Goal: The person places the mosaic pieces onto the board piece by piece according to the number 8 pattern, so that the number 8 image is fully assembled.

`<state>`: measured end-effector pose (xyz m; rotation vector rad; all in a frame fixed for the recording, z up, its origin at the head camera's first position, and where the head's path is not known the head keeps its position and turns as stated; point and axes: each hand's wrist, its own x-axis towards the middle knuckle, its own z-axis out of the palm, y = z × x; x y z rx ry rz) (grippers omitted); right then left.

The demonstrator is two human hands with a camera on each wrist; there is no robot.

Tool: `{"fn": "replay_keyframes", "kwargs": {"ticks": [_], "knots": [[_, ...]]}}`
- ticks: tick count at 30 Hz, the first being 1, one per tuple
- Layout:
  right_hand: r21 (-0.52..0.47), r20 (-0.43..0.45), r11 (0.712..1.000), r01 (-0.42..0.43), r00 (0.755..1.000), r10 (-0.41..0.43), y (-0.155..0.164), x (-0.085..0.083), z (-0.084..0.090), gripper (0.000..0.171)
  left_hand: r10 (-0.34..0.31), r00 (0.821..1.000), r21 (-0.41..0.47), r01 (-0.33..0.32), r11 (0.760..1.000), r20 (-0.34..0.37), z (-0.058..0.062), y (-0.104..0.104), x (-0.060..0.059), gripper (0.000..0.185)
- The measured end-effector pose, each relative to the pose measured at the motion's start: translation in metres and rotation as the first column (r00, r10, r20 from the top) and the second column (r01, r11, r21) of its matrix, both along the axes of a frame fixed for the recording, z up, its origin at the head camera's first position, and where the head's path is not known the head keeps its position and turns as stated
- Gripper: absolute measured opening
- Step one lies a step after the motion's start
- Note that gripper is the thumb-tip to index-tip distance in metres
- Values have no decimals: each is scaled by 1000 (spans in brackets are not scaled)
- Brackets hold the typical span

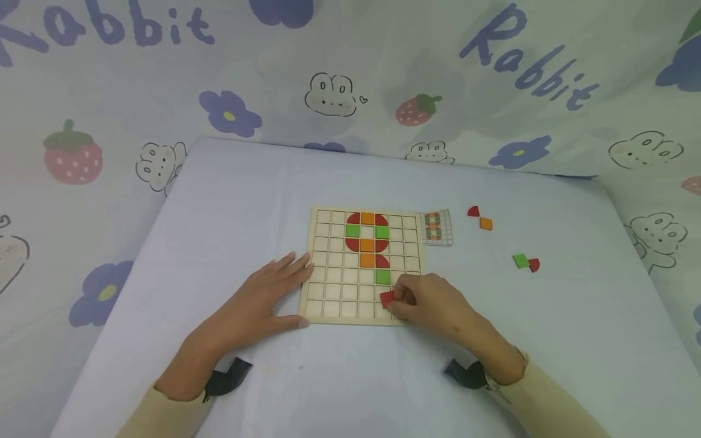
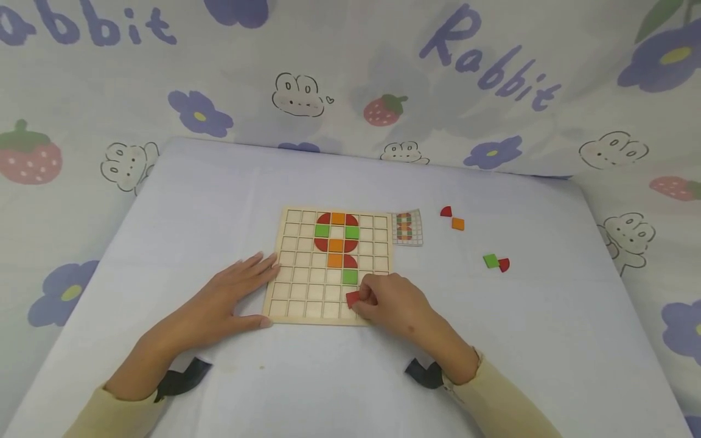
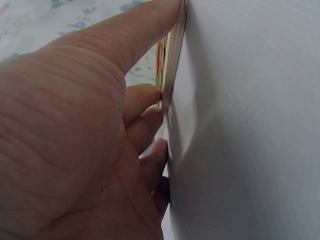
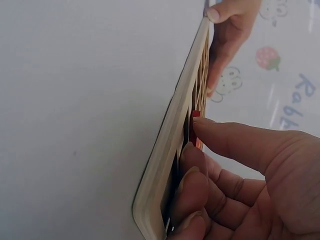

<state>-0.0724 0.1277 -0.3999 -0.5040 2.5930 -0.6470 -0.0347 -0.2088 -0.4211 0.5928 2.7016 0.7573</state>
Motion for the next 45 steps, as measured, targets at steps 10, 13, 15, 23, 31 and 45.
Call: {"fn": "replay_keyframes", "kwargs": {"ticks": [10, 13, 15, 23, 31, 45], "knots": [[2, -34, 1000, -12, 999, 12, -8, -4, -1, 19, -6, 1000, 2, 6, 1000, -5, -1, 0, 0, 97], [4, -53, 1000, -11, 999, 11, -9, -4, -2, 19, -6, 1000, 1, 6, 1000, -6, -1, 0, 0, 97], [6, -55, 1000, -6, 998, 6, -10, -4, -3, 19, -6, 1000, 0, 6, 1000, -7, -1, -1, 0, 97], [0, -53, 1000, -6, 999, 6, -10, -5, -4, 18, -6, 1000, -6, 6, 1000, -8, 0, -1, 0, 97], [-29, -47, 999, -30, 998, 29, -9, -6, -6, 13, -3, 1000, -5, 3, 1000, -2, 1, -1, 0, 96], [-118, -65, 988, -100, 994, 93, 6, -3, -7, 9, -3, 1000, -14, 3, 1000, 1, 1, 0, 0, 97]]}}
